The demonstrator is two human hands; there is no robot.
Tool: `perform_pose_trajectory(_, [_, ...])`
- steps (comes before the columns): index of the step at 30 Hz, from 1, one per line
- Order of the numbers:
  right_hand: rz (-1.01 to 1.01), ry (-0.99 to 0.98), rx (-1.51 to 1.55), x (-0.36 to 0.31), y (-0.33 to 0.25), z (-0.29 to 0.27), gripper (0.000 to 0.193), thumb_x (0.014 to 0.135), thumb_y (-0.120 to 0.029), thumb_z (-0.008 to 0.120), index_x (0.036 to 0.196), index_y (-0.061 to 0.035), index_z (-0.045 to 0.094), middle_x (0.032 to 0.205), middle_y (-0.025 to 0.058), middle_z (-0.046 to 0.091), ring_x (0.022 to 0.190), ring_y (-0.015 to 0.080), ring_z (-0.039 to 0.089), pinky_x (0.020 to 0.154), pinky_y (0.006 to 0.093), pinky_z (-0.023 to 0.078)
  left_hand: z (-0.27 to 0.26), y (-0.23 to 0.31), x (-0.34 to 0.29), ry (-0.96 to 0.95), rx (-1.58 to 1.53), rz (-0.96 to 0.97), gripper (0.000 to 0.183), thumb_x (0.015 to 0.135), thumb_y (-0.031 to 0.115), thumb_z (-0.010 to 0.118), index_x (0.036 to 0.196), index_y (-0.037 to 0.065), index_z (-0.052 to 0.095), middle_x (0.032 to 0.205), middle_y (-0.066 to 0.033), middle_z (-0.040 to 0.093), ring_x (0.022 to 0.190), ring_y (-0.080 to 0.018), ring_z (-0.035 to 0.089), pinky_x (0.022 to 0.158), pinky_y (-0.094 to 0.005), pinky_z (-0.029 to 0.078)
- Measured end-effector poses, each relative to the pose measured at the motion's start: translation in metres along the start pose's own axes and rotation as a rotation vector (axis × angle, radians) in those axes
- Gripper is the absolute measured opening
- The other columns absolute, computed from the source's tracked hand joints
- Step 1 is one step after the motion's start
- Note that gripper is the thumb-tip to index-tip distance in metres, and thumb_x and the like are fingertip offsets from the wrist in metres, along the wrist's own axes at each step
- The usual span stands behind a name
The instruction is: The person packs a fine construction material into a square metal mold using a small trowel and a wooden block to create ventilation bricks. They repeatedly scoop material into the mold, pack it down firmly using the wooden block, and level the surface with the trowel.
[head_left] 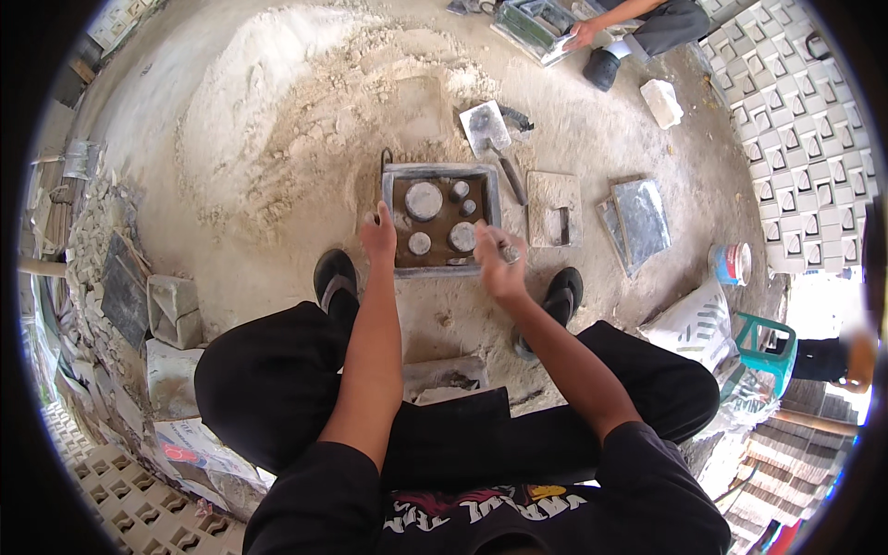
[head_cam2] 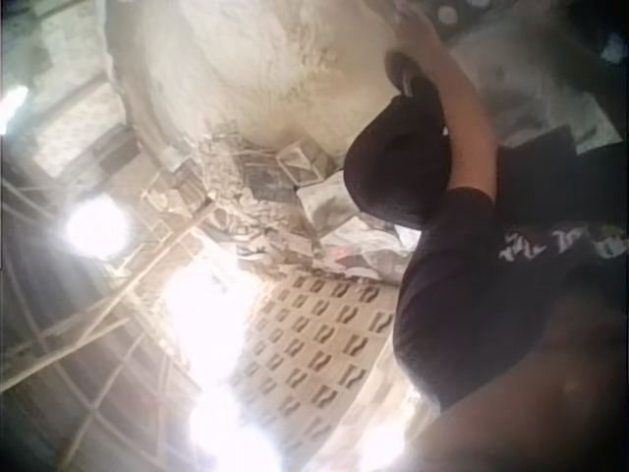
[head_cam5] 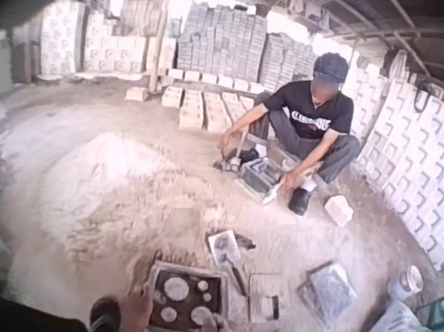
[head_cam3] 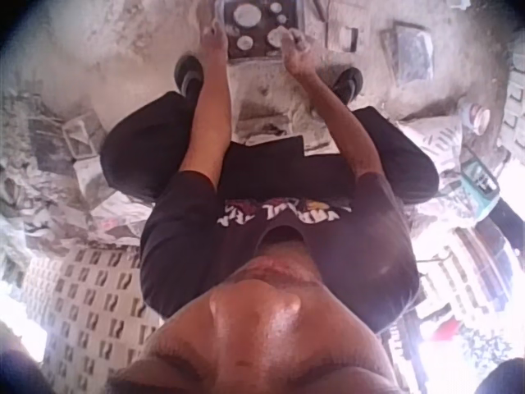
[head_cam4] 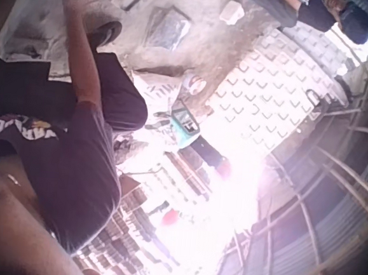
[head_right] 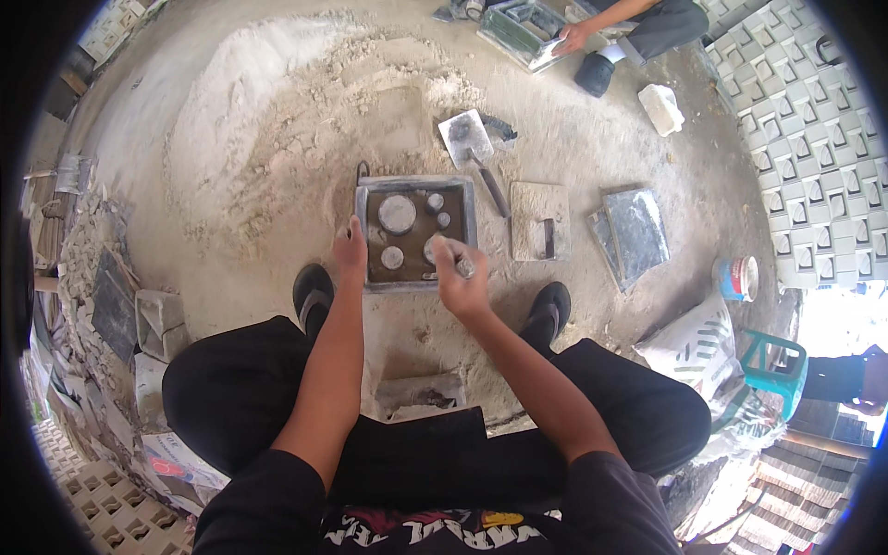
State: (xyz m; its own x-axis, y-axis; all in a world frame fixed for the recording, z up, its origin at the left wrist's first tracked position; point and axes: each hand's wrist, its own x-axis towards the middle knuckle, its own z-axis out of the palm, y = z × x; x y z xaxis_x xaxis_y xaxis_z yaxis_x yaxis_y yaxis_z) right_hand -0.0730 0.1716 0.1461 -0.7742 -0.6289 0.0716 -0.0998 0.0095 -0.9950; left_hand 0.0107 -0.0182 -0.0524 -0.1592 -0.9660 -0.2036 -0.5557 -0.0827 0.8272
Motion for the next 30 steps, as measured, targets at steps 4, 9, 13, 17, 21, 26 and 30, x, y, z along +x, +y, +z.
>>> perform_pose_trajectory(4, [0.151, -0.008, -0.012, 0.01, -0.028, 0.015, 0.043, 0.095, -0.018, 0.055, 0.057, -0.004, 0.039, 0.055, -0.0058, 0.039, 0.054, 0.003, 0.032, 0.046, 0.0256, 0.025, 0.001, -0.004, 0.0, -0.034, -0.108, -0.041, 0.056, 0.089, 0.05, 0.049, 0.09, -0.005, 0.061, 0.087, -0.0238, 0.064, 0.086, -0.0408, 0.061, 0.075, -0.0477, 0.045])
perform_pose_trajectory(9, [-0.078, -0.023, 0.049, -0.009, 0.012, 0.038, 0.042, 0.095, -0.018, 0.055, 0.058, -0.0046, 0.039, 0.055, -0.0053, 0.038, 0.053, 0.0032, 0.031, 0.046, 0.0255, 0.025, 0.008, -0.04, 0.017, 0.01, -0.225, 0.022, 0.056, 0.093, 0.047, 0.04, 0.09, -0.006, 0.06, 0.085, -0.0202, 0.064, 0.081, -0.0358, 0.06, 0.074, -0.0448, 0.044])
perform_pose_trajectory(13, [-0.13, 0.008, -0.017, -0.007, 0.015, 0.047, 0.042, 0.097, -0.02, 0.051, 0.059, -0.0075, 0.039, 0.055, -0.0066, 0.037, 0.051, 0.002, 0.031, 0.045, 0.024, 0.024, 0.004, -0.039, 0.017, -0.149, -0.545, -0.128, 0.052, 0.094, 0.044, 0.04, 0.09, -0.004, 0.062, 0.078, -0.0098, 0.061, 0.074, -0.0213, 0.053, 0.072, -0.0361, 0.042])
perform_pose_trajectory(17, [-0.118, -0.022, -0.055, -0.016, 0.014, 0.054, 0.044, 0.099, -0.022, 0.047, 0.059, -0.0066, 0.037, 0.055, -0.0062, 0.035, 0.052, 0.0036, 0.03, 0.047, 0.0255, 0.025, 0.0, -0.027, -0.003, -0.122, -0.495, -0.082, 0.056, 0.096, 0.043, 0.032, 0.082, -0.003, 0.061, 0.075, -0.0091, 0.061, 0.071, -0.0211, 0.055, 0.068, -0.0369, 0.042])
perform_pose_trajectory(21, [-0.092, -0.037, -0.049, -0.021, -0.018, 0.068, 0.042, 0.099, -0.022, 0.047, 0.061, -0.0049, 0.04, 0.057, -0.0043, 0.038, 0.056, 0.0046, 0.032, 0.048, 0.0266, 0.027, -0.009, -0.036, -0.013, -0.138, -0.682, -0.189, 0.059, 0.097, 0.045, 0.031, 0.083, -0.003, 0.063, 0.074, -0.0082, 0.063, 0.068, -0.0198, 0.057, 0.068, -0.0334, 0.044])
perform_pose_trajectory(26, [-0.112, -0.077, -0.027, -0.022, -0.025, 0.101, 0.039, 0.098, -0.019, 0.049, 0.063, -0.0028, 0.041, 0.058, -0.0025, 0.038, 0.057, 0.0062, 0.032, 0.049, 0.0286, 0.031, -0.022, -0.089, 0.008, -0.119, -0.932, -0.276, 0.063, 0.097, 0.047, 0.03, 0.084, -0.004, 0.064, 0.075, -0.008, 0.064, 0.068, -0.0186, 0.058, 0.068, -0.0327, 0.045])
perform_pose_trajectory(30, [-0.2, 0.002, -0.014, -0.015, -0.009, 0.085, 0.038, 0.098, -0.019, 0.049, 0.064, -0.0018, 0.046, 0.058, -0.0022, 0.04, 0.059, 0.0056, 0.035, 0.05, 0.0267, 0.033, 0.003, -0.051, -0.029, -0.202, -0.901, -0.263, 0.069, 0.097, 0.051, 0.025, 0.087, -0.004, 0.065, 0.077, -0.0096, 0.066, 0.069, -0.0197, 0.059, 0.068, -0.0326, 0.045])
